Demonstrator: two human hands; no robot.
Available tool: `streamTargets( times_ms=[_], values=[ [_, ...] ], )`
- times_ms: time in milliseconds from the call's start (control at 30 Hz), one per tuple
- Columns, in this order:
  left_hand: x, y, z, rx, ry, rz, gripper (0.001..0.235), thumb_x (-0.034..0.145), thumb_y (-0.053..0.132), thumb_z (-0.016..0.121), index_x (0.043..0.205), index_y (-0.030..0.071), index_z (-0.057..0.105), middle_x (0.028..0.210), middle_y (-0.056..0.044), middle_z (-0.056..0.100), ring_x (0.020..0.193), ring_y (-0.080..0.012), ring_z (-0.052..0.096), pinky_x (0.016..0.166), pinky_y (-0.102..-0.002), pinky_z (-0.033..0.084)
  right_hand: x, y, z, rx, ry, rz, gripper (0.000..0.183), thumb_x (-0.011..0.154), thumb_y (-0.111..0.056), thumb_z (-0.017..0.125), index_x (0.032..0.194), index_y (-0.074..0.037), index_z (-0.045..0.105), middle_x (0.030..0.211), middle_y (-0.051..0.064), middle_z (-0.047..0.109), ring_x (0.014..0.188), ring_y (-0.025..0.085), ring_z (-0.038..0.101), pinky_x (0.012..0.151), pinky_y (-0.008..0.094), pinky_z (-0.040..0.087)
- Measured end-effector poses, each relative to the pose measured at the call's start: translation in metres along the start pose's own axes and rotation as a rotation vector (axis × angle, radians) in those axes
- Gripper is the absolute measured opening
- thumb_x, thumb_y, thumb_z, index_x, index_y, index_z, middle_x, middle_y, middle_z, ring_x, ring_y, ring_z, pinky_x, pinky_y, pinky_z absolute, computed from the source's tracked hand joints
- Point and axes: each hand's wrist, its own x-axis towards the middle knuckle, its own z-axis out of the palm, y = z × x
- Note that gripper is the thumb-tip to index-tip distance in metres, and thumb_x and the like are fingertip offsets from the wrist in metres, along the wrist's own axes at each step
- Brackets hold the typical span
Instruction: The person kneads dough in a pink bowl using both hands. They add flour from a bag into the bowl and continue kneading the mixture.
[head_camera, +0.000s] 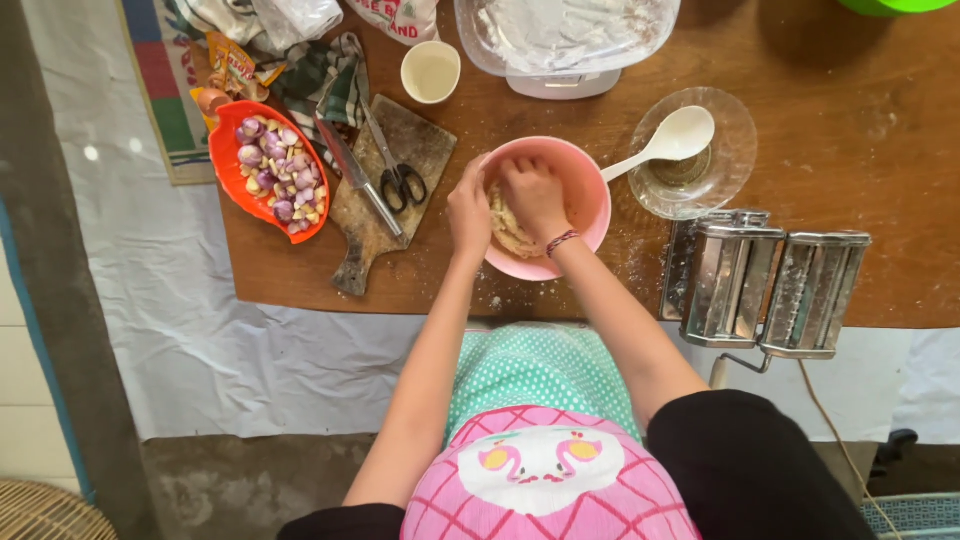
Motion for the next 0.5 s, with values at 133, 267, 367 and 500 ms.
streamTargets(
  times_ms=[133,267,367,500],
  values=[
    [0.004,-0.014,0.007,0.024,0.006,0.002,0.034,0.108,0.018,0.044,0.133,0.031,0.063,0.128,-0.004,0.072,0.121,-0.0335,0.065,0.106,-0.052,0.05,-0.007,0.01,-0.039,0.085,-0.127,0.142,0.014,0.092,-0.032,0.065,0.099,-0.021,0.068,0.095,0.003,0.066,0.088,0.031,0.069,0.06,0.043,0.061],
    [0.0,-0.007,0.004,0.03,-0.014,-0.014,0.039,0.105,0.01,0.043,0.133,0.03,0.062,0.127,-0.007,0.072,0.119,-0.0359,0.066,0.105,-0.053,0.051,-0.022,0.026,-0.082,-0.043,-0.115,0.092,0.024,0.099,-0.038,0.06,0.084,-0.019,0.063,0.084,0.003,0.058,0.081,0.028,0.065,0.059,0.036,0.056],
    [0.001,-0.003,0.004,0.031,-0.026,-0.01,0.043,0.103,0.005,0.042,0.133,0.03,0.061,0.125,-0.008,0.073,0.117,-0.0372,0.067,0.103,-0.054,0.053,-0.026,0.029,-0.12,0.002,-0.114,0.054,0.033,0.099,-0.044,0.059,0.08,-0.017,0.064,0.079,0.004,0.052,0.079,0.028,0.06,0.065,0.038,0.053],
    [0.002,-0.008,0.005,0.04,-0.023,-0.008,0.045,0.102,0.004,0.042,0.133,0.03,0.061,0.124,-0.01,0.073,0.116,-0.0391,0.067,0.101,-0.055,0.053,-0.028,0.02,-0.144,0.245,-0.16,0.006,0.033,0.1,-0.04,0.059,0.081,-0.013,0.062,0.096,0.008,0.054,0.093,0.031,0.057,0.081,0.04,0.049]
  ],
)
